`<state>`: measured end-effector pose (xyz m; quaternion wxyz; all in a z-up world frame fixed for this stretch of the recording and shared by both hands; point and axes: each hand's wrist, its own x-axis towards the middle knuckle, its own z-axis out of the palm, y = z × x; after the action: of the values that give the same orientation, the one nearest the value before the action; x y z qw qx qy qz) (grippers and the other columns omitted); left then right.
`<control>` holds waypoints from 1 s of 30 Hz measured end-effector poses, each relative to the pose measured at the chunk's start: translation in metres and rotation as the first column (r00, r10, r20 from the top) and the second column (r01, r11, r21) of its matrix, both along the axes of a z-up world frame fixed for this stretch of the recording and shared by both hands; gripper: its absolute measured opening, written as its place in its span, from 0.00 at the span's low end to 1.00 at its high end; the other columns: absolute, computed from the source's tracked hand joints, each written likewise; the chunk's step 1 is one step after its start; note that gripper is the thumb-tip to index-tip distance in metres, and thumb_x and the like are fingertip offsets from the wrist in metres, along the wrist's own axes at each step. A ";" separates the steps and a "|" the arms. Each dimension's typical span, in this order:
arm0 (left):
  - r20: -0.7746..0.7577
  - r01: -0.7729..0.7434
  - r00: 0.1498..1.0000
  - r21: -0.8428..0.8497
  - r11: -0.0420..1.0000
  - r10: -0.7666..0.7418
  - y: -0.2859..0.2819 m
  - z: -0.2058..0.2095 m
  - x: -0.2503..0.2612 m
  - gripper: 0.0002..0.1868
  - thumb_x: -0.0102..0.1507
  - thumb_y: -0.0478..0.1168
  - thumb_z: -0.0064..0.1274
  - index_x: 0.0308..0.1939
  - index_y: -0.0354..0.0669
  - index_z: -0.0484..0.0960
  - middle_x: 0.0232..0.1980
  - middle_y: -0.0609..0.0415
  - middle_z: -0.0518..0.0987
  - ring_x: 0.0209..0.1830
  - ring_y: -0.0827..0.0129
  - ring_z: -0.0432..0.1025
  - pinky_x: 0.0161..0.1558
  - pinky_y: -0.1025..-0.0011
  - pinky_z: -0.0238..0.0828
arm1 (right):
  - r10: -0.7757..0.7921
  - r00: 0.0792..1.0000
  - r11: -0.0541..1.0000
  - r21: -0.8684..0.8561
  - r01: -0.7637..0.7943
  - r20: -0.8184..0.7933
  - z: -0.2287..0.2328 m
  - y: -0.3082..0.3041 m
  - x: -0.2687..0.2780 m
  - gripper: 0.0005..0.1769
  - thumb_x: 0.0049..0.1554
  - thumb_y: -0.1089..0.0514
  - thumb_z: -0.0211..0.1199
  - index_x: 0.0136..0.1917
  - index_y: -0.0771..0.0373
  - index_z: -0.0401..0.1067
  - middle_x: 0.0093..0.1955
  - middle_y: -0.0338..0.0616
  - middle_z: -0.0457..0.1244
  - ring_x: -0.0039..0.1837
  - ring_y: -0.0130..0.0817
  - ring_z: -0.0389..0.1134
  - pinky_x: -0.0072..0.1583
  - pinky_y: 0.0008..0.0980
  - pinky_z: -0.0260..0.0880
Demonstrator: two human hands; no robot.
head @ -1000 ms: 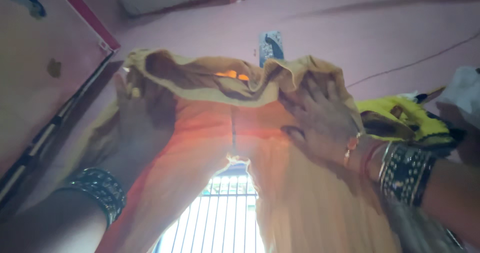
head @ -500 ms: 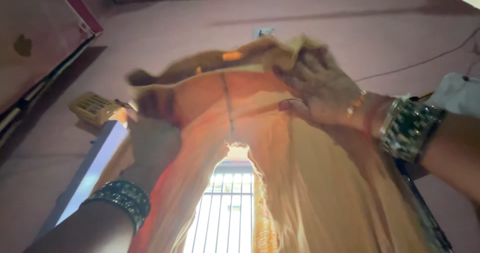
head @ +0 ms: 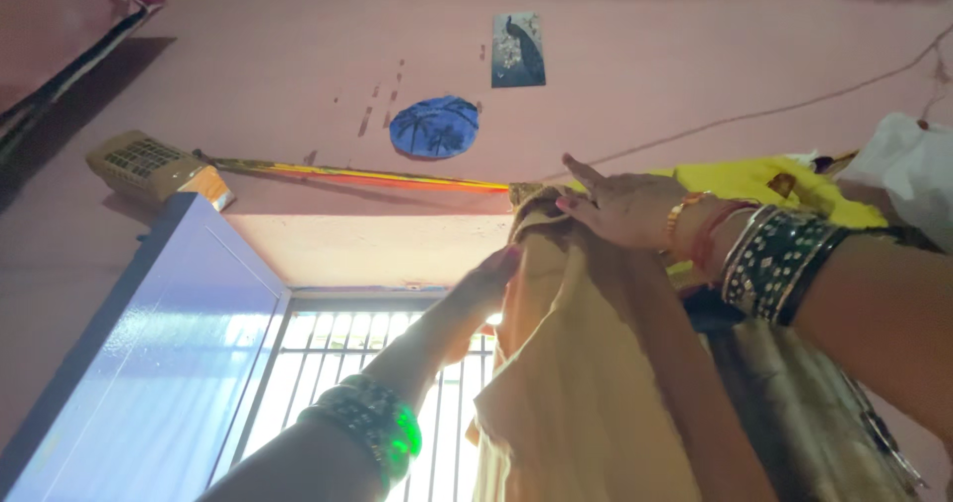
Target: The person takes items of clothing from a rod and a portable wardrobe, folds them by hand, and places them back into the wardrobe.
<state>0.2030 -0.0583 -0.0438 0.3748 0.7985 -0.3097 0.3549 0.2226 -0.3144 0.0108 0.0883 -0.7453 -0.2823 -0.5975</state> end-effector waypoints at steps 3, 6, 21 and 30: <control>0.078 0.080 0.994 -0.027 0.996 -0.077 -0.021 -0.008 0.024 0.38 0.66 0.64 0.37 0.77 0.54 0.59 0.74 0.50 0.69 0.74 0.59 0.62 0.65 0.51 0.61 | -0.076 0.989 0.997 0.022 0.074 0.129 -0.013 0.015 -0.010 0.41 0.63 0.32 0.44 0.83 0.49 0.47 0.59 0.57 0.67 0.62 0.55 0.68 0.63 0.51 0.65; 0.291 -0.179 0.932 -0.146 0.973 0.215 -0.023 -0.007 0.047 0.40 0.64 0.59 0.47 0.78 0.52 0.59 0.68 0.44 0.73 0.69 0.54 0.67 0.63 0.57 0.64 | -0.202 0.949 0.979 0.014 0.205 0.243 -0.022 0.023 -0.005 0.29 0.59 0.37 0.52 0.69 0.49 0.63 0.54 0.52 0.69 0.57 0.51 0.71 0.59 0.50 0.68; 0.695 -0.359 0.367 -0.507 0.784 0.618 -0.026 0.087 -0.004 0.13 0.58 0.42 0.62 0.41 0.38 0.79 0.42 0.38 0.80 0.44 0.45 0.77 0.45 0.54 0.74 | 0.338 0.911 0.869 0.449 -0.206 -0.236 0.095 0.024 0.013 0.13 0.63 0.59 0.57 0.53 0.71 0.74 0.40 0.54 0.67 0.36 0.38 0.63 0.38 0.35 0.66; 0.619 -0.469 0.692 -0.004 0.883 0.371 -0.087 0.123 0.018 0.32 0.63 0.60 0.47 0.65 0.47 0.75 0.63 0.41 0.78 0.65 0.48 0.70 0.65 0.59 0.64 | 0.080 0.990 0.886 0.446 -0.126 0.120 0.089 -0.058 0.030 0.16 0.61 0.59 0.61 0.62 0.63 0.67 0.53 0.50 0.60 0.49 0.42 0.61 0.51 0.37 0.65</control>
<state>0.2212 -0.1457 0.0790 0.1020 0.7188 -0.2475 0.6416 0.2525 -0.3726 0.0994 0.2769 -0.6581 -0.1788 -0.6769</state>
